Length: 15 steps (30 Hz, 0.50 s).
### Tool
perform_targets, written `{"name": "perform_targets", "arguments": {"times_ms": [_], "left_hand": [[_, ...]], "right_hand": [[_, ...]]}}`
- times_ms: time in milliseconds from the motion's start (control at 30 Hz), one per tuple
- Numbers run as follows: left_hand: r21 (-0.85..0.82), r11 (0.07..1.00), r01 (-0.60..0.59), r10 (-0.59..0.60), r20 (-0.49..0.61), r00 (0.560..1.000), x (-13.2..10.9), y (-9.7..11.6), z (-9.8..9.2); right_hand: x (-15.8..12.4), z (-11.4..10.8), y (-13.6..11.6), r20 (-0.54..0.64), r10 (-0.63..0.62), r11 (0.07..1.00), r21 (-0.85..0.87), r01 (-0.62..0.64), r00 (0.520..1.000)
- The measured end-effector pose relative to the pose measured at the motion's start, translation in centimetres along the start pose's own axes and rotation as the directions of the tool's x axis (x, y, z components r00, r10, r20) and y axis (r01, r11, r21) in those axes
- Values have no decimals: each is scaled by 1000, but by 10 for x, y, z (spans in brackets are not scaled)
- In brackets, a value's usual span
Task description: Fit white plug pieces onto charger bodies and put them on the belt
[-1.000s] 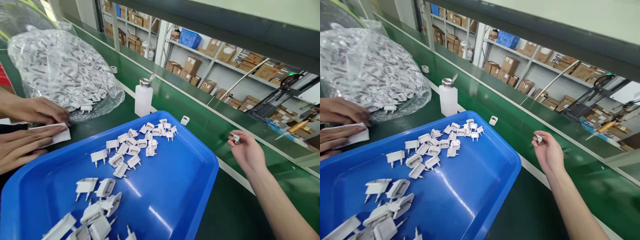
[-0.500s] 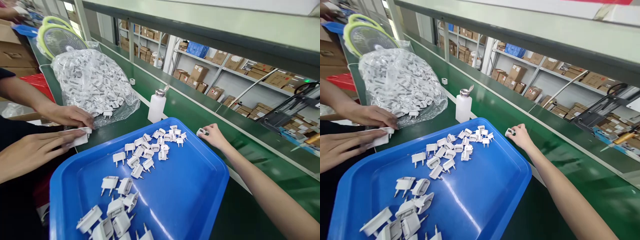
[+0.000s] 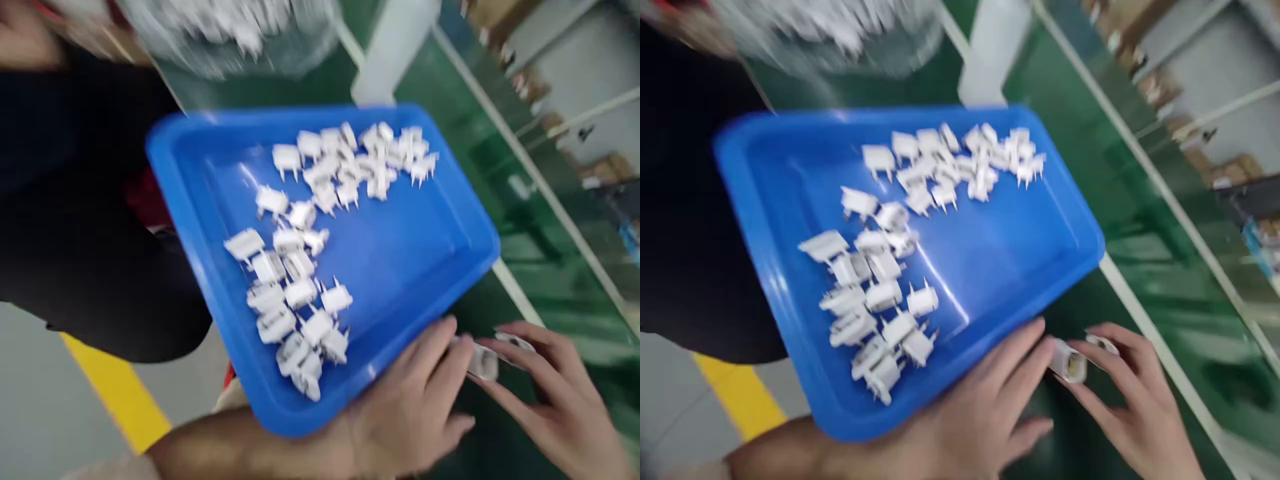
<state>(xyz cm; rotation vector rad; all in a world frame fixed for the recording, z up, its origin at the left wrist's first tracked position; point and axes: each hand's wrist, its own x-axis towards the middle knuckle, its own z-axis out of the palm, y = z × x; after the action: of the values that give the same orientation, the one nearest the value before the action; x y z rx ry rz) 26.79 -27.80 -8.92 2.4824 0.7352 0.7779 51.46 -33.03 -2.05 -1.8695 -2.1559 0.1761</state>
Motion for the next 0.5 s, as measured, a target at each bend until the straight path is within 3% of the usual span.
{"name": "perform_targets", "arguments": {"times_ms": [67,167,267,400,500], "left_hand": [[-63,997,-38,33,-83,996,0,3,1],[-292,953,-77,73,-27,997,2,-5,6],[-443,894,-74,90,15,996,3,-10,12],[-454,890,-43,76,55,996,-1,-8,13],[-404,915,-22,35,27,999,-2,-4,16]], "right_hand": [[-12,13,-27,103,-92,995,40,89,990],[-15,25,-43,106,-113,993,59,107,988],[-20,19,-43,121,-85,996,45,80,989],[-38,3,-43,221,-57,976,217,8,974],[-47,-2,-43,81,-12,932,363,-18,997]]}}
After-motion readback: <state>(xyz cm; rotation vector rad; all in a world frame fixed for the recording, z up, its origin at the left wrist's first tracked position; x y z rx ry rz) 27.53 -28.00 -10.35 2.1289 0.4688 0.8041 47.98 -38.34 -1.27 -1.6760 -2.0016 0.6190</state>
